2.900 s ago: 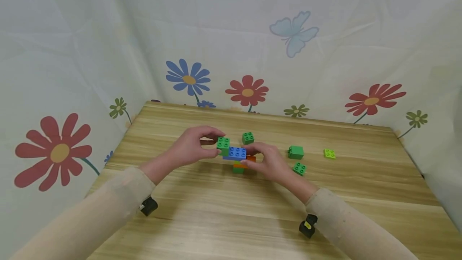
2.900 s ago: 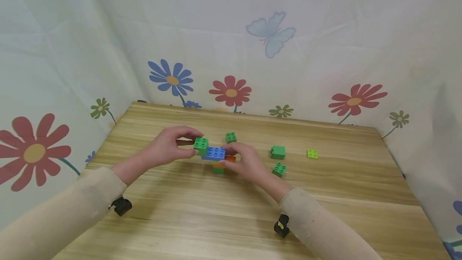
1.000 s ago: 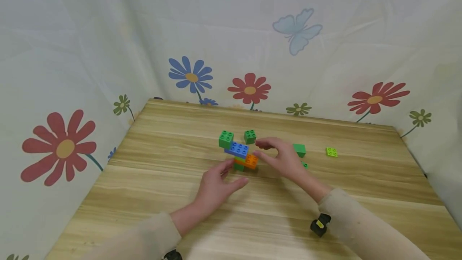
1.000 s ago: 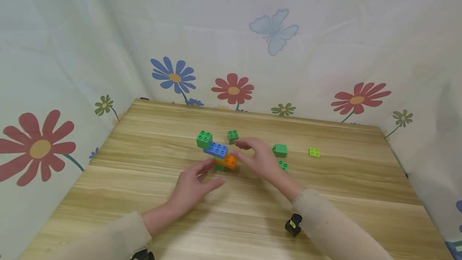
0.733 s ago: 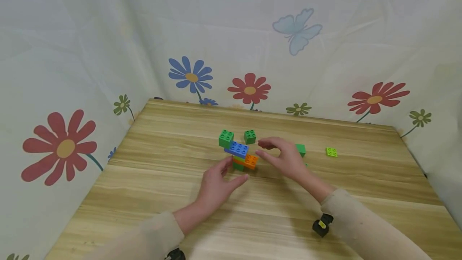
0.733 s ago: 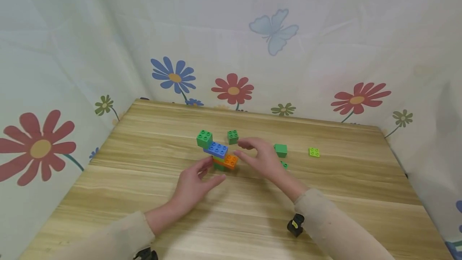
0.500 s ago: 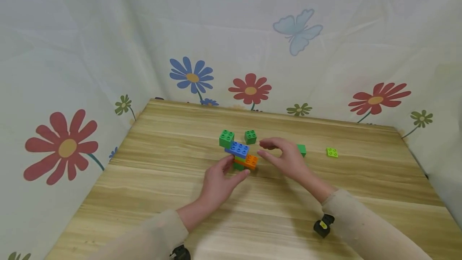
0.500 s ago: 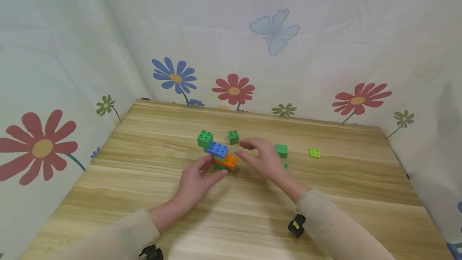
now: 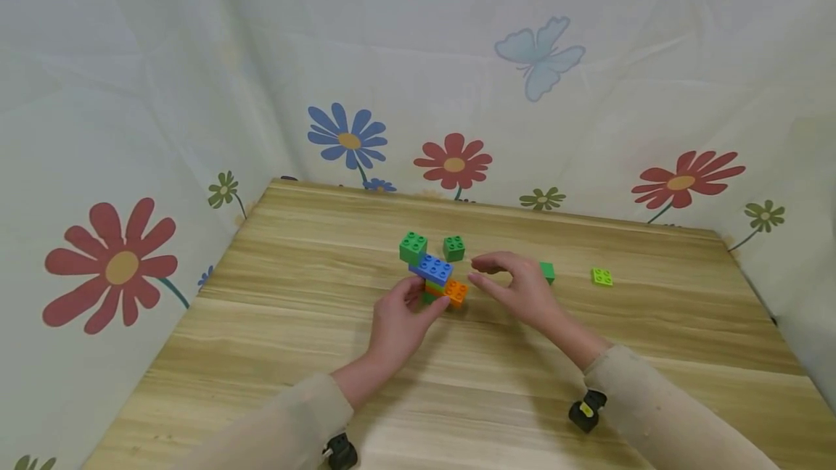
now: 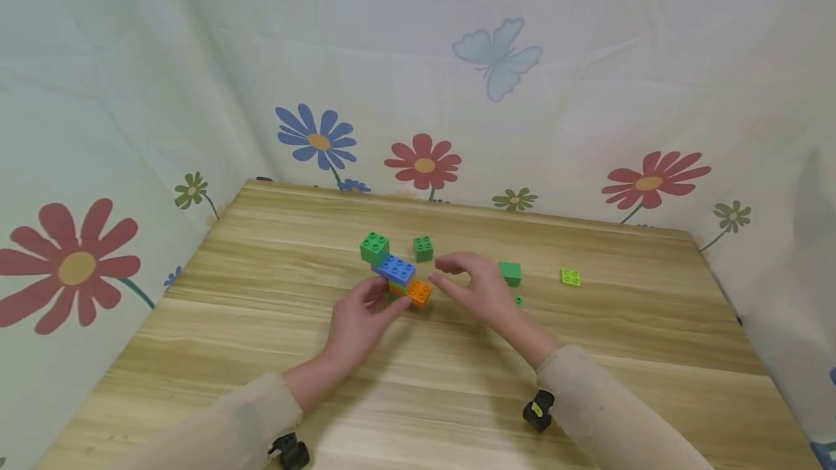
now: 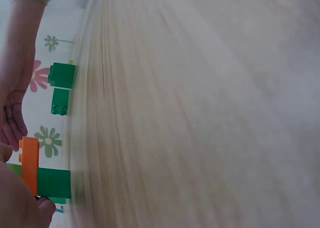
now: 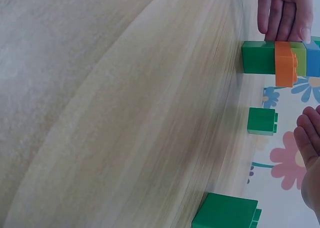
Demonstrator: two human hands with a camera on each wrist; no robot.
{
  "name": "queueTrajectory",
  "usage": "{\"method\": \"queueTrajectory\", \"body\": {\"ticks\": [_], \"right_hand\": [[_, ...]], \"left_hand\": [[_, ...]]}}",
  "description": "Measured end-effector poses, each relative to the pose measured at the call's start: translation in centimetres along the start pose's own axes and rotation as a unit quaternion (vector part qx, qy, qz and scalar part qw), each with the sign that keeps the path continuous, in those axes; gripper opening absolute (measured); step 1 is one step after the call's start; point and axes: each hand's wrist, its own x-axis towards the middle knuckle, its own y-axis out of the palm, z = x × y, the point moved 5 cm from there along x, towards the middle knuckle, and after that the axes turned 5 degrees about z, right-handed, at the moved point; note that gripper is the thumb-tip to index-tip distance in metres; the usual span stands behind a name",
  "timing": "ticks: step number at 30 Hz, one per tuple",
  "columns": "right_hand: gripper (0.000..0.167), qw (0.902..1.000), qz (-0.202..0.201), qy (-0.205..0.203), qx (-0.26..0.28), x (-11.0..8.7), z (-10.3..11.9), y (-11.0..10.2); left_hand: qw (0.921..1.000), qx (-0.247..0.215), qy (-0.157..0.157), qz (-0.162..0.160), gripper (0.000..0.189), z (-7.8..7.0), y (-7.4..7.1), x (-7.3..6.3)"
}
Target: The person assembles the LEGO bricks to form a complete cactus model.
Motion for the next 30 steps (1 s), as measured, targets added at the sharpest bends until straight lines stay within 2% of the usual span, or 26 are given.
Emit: {"method": "queueTrajectory", "body": {"ticks": [17, 30], "right_hand": [[0.024, 1.0, -0.002, -0.007, 0.002, 0.2, -0.1, 0.4], [0.023, 1.0, 0.001, -0.004, 0.002, 0.3, -0.3, 0.6]], "left_hand": [[0.9993, -0.002, 0.02, -0.032, 0.035, 0.6, 0.2, 1.3], [0.9977, -0.036, 0.004, -0.057, 0.03, 1.0, 0.6, 1.9]]}}
